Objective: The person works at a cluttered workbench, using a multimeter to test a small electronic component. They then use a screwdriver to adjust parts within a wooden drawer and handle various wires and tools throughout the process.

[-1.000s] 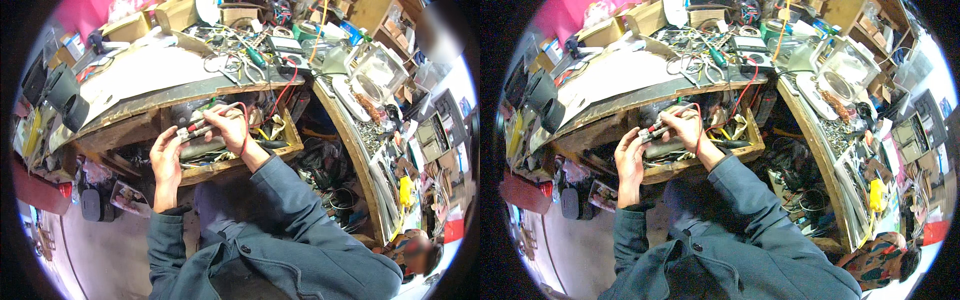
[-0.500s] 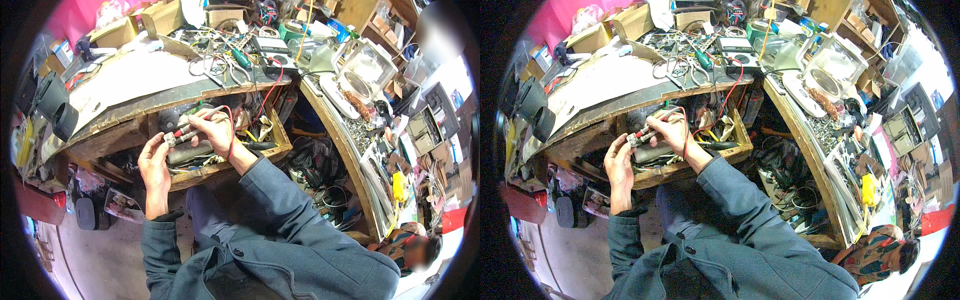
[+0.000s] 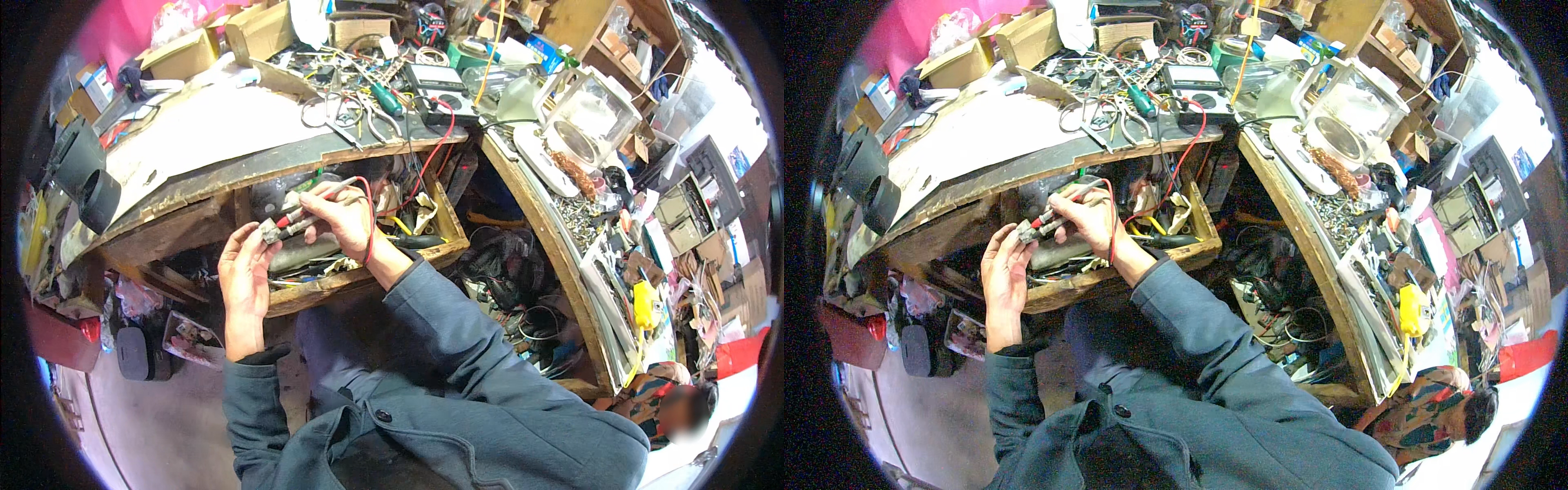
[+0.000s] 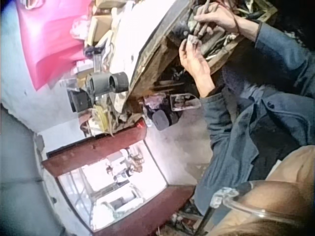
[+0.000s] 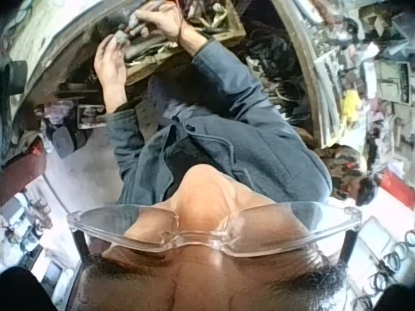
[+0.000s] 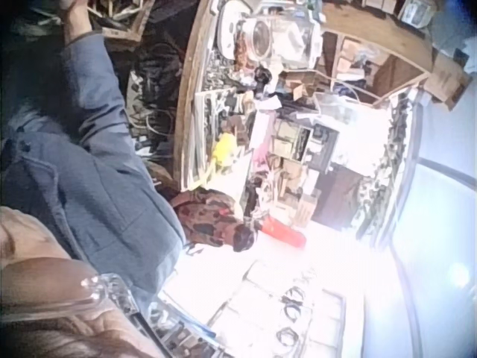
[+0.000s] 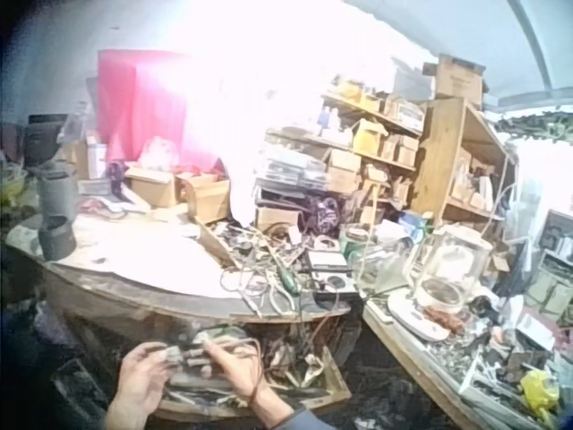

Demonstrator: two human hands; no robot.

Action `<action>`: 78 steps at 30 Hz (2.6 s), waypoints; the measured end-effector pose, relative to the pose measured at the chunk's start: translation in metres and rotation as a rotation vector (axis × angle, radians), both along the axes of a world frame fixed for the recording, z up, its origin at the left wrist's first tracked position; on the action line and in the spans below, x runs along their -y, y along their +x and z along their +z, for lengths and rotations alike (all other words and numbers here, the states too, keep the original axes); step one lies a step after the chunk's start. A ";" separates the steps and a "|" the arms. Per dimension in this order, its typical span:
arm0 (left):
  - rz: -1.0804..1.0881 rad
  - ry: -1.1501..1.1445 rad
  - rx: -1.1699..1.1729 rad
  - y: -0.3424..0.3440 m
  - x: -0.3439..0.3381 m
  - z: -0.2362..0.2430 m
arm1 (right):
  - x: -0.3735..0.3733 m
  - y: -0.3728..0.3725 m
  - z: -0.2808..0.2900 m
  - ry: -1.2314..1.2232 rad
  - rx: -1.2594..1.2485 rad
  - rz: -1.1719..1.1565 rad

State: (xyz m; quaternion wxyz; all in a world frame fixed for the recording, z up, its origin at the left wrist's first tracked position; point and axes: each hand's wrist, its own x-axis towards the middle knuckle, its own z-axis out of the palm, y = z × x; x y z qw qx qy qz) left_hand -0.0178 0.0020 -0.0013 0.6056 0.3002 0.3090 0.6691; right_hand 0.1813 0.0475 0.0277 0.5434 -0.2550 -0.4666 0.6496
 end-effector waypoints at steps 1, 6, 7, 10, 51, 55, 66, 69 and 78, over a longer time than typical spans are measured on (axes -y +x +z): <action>-0.018 0.000 0.015 0.000 -0.001 -0.001 | 0.000 -0.001 0.000 -0.004 -0.002 0.001; -0.005 -0.010 0.018 -0.003 -0.004 -0.005 | 0.002 0.001 0.001 -0.042 0.010 0.000; 0.010 -0.015 0.007 -0.004 -0.005 -0.006 | 0.003 0.000 0.001 -0.033 0.007 -0.002; 0.009 -0.012 0.008 -0.001 -0.007 -0.004 | 0.003 0.003 0.003 -0.063 0.005 -0.014; 0.047 0.222 -0.150 0.011 0.012 0.001 | 0.017 -0.010 0.011 0.359 0.510 0.013; 0.027 0.244 -0.160 0.010 0.012 -0.001 | 0.016 -0.011 0.010 0.451 0.549 -0.030; 0.032 0.243 -0.166 0.010 0.014 -0.002 | 0.017 -0.012 0.010 0.432 0.556 -0.008; 0.030 0.239 -0.170 0.010 0.014 -0.003 | 0.017 -0.012 0.009 0.369 0.571 0.009; 0.036 0.242 -0.191 0.010 0.013 -0.005 | 0.010 -0.014 -0.002 0.452 0.545 -0.041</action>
